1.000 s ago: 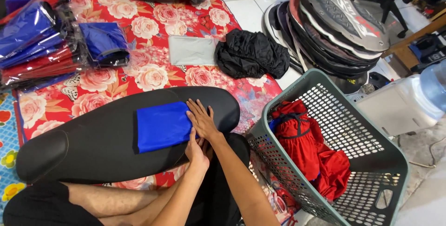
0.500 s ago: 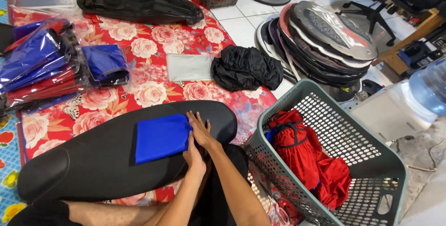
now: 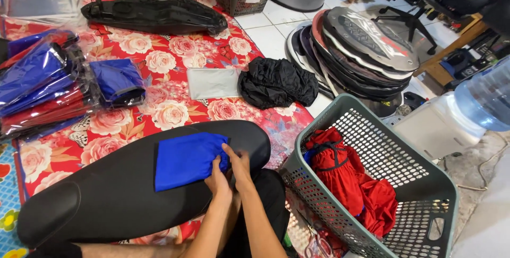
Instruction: The person puts a blue fabric seat cover into a clear plastic bag and then inspects a red fabric seat cover, using their hands to align the edges and check the zipper.
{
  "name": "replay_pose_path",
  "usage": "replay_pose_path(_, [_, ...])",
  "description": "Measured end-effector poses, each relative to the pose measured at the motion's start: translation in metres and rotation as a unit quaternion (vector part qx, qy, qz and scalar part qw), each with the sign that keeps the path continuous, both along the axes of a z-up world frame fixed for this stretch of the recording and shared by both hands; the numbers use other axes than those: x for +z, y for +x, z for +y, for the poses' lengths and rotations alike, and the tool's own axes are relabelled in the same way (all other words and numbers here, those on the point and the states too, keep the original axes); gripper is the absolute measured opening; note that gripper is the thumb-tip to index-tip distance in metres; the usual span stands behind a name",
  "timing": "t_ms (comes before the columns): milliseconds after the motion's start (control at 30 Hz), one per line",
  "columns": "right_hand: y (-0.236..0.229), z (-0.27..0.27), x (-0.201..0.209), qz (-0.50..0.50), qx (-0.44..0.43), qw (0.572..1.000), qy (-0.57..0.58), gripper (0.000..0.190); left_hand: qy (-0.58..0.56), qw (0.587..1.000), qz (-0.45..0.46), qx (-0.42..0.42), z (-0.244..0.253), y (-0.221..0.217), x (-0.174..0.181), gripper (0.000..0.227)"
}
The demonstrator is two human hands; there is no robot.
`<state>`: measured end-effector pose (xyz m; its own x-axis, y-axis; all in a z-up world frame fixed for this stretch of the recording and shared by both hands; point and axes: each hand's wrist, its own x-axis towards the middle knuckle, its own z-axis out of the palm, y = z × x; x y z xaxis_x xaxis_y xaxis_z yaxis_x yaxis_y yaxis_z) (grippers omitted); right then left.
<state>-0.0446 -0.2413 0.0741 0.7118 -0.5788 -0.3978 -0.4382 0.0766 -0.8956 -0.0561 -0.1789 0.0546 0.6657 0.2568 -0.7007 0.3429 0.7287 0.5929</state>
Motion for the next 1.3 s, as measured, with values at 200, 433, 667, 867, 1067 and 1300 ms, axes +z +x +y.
replay_pose_path(200, [-0.002, -0.007, -0.012, 0.011, 0.02, 0.99, 0.143, 0.087, -0.091, 0.995, -0.015, 0.025, 0.017, -0.011, -0.004, 0.058])
replay_pose_path(433, [-0.004, 0.008, -0.021, 0.006, 0.064, 0.947, 0.314, 0.083, -0.089, 0.987, -0.025, -0.129, 0.081, -0.036, 0.016, 0.078])
replay_pose_path(667, [-0.055, 0.045, 0.076, -0.003, 0.002, 0.951, 0.309, 0.089, -0.217, 0.972, -0.079, -0.05, 0.154, -0.02, -0.029, 0.045])
replay_pose_path(867, [-0.082, -0.001, 0.017, -0.063, 0.039, 0.955, 0.286, 0.058, -0.252, 0.926, -0.131, -0.248, 0.214, 0.033, -0.097, 0.075])
replay_pose_path(1067, [-0.079, -0.029, 0.016, -0.068, 0.133, 0.944, 0.294, 0.048, -0.014, 0.906, -0.047, -0.42, 0.206, 0.065, -0.091, 0.081])
replay_pose_path(1300, [-0.05, -0.04, 0.015, -0.012, 0.161, 0.943, 0.29, 0.051, -0.002, 0.893, -0.12, -0.435, 0.199, 0.067, -0.027, 0.039])
